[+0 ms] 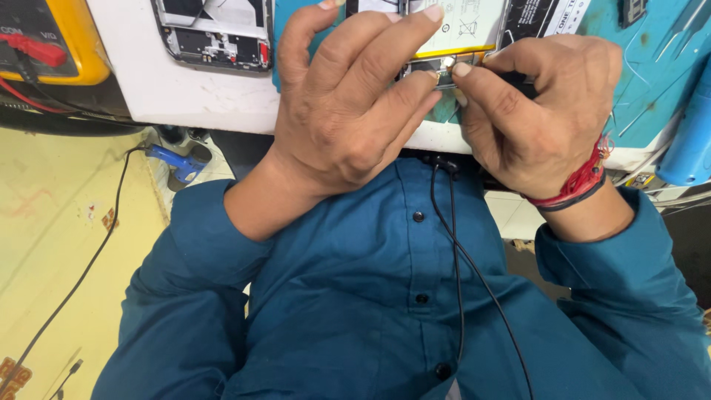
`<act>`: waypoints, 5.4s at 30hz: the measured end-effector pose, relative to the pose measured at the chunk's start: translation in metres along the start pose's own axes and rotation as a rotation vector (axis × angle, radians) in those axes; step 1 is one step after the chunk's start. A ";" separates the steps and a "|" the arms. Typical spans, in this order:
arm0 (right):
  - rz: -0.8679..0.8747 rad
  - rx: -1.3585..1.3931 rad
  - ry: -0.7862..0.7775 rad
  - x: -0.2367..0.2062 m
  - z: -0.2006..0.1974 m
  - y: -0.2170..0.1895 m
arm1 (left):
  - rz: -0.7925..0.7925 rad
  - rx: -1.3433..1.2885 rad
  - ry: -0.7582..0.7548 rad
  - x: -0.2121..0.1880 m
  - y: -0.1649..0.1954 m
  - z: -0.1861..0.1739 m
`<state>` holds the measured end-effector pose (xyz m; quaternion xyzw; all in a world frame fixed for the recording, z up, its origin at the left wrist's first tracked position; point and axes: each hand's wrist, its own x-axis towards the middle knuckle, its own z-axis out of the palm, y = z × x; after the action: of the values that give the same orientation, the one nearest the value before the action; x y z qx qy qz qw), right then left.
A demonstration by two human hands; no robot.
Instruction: The person disassembles a Vivo smartphone at a repair bench. They separate the back cover and frame, lift out the battery, manipulate small internal components with tweezers, and use a screwdriver on the opened phone body.
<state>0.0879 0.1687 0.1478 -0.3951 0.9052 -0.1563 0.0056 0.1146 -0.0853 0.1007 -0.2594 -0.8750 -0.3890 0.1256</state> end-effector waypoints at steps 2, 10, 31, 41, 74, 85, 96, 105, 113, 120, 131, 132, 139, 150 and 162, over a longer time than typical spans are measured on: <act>0.005 0.015 0.000 0.000 -0.001 0.001 | -0.016 -0.016 -0.018 0.002 0.000 -0.001; 0.044 0.079 0.012 0.000 -0.006 0.006 | -0.077 0.018 -0.116 0.010 0.002 -0.002; 0.060 0.100 0.034 -0.004 -0.012 0.011 | -0.105 -0.006 -0.137 0.013 0.003 0.006; 0.056 0.102 0.034 -0.006 -0.017 0.012 | -0.149 0.017 -0.116 0.012 0.008 0.009; 0.064 0.100 0.028 -0.010 -0.022 0.012 | -0.157 0.031 -0.164 0.018 0.011 0.011; 0.043 0.071 0.046 -0.009 -0.022 0.009 | -0.121 0.050 -0.152 0.018 0.014 0.006; 0.004 0.030 0.058 -0.015 -0.019 0.004 | 0.057 0.177 0.063 0.003 0.016 0.009; -0.004 0.017 0.062 -0.018 -0.025 0.003 | 0.128 0.275 0.100 -0.001 0.019 0.013; -0.005 0.016 0.073 -0.017 -0.025 -0.002 | 0.148 0.312 0.100 -0.003 0.019 0.013; -0.042 -0.021 0.075 -0.011 -0.030 -0.009 | 0.109 0.259 0.076 -0.002 0.024 0.005; -0.066 -0.024 -0.043 0.002 -0.039 -0.015 | 0.091 0.233 0.081 -0.007 0.023 0.000; -0.061 -0.017 -0.053 0.002 -0.040 -0.015 | 0.085 0.237 0.082 -0.008 0.023 -0.001; -0.058 0.033 -0.061 0.001 -0.040 -0.015 | 0.019 0.210 0.115 -0.010 0.026 -0.001; -0.101 -0.015 -0.093 0.000 -0.045 -0.016 | 0.002 0.157 0.097 -0.016 0.027 -0.008; -0.022 -0.053 0.019 -0.016 -0.049 -0.014 | 0.018 0.104 0.047 -0.009 0.028 -0.015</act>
<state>0.1025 0.1846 0.1965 -0.4034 0.9048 -0.1358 -0.0151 0.1377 -0.0840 0.1239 -0.2509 -0.8886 -0.3477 0.1631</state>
